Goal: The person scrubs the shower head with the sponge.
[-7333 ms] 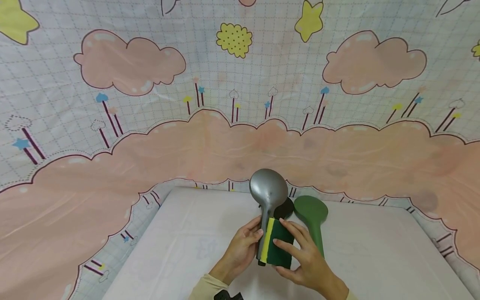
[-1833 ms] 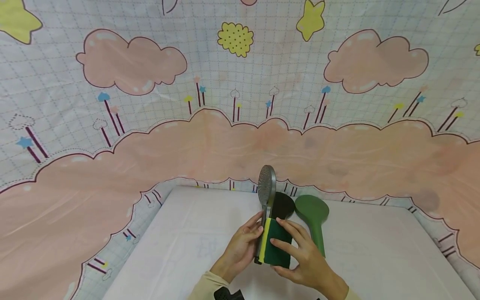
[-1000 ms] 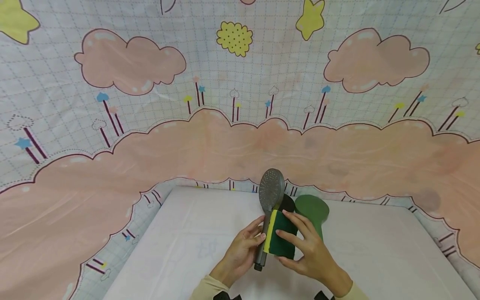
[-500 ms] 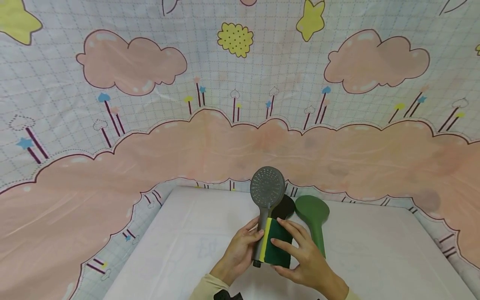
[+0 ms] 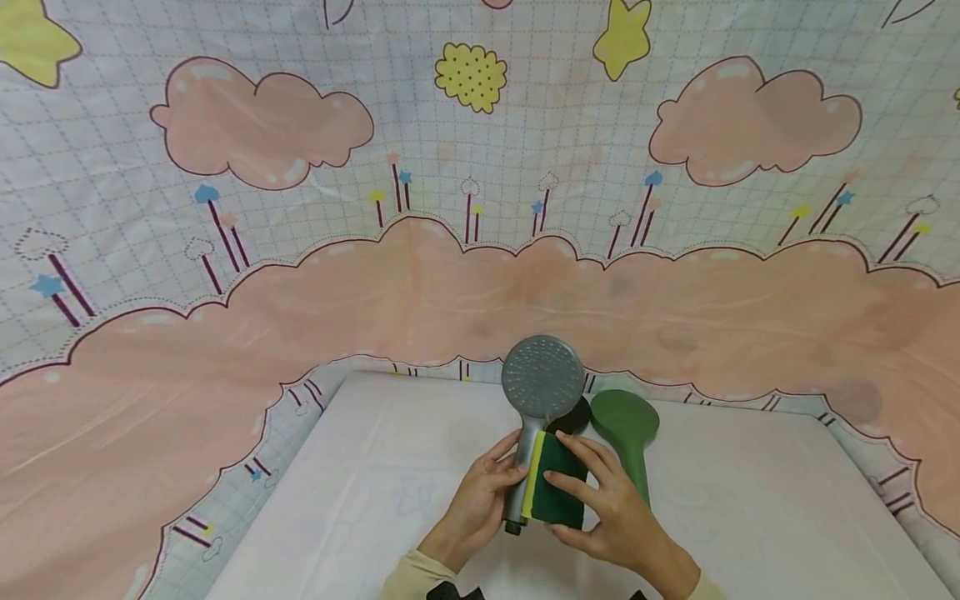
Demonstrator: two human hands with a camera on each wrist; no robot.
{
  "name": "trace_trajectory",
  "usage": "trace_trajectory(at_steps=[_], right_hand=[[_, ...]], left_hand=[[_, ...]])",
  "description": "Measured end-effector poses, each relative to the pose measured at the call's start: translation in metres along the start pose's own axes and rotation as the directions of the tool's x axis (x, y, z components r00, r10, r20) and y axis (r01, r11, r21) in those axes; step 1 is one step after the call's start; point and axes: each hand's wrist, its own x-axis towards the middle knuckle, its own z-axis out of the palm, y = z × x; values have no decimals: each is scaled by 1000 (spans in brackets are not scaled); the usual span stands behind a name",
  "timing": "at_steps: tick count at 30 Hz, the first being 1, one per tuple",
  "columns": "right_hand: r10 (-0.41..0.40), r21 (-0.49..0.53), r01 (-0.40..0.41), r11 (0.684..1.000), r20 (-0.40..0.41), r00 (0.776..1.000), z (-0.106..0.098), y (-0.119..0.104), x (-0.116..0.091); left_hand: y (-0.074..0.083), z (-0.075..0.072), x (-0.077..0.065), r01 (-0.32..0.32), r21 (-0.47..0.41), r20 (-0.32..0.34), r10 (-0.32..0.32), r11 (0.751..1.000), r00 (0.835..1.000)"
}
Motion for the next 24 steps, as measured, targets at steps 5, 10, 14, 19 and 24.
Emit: trace_trajectory(at_steps=[5,10,14,19,24], right_hand=[[39,-11,-39,999,9,999,0,4,-1],[92,-29,-91,995,41,995,-1,5,-4],[116,-28,-115,993,60,991,-1,6,-6],[92,-28,-91,995,34,995,0,7,-5],[90,-25,-89,996,26,996,1,5,-5]], left_hand=[[-1,2,-1,7,-7,4,-7,1000,1000],[-2,3,-3,13,-11,6,-13,1000,1000],[-1,3,-4,12,-14,7,-12,1000,1000],[-1,2,-6,21,-23,29,-20,1000,999],[-1,1,-6,25,-26,43,-24,999,999]])
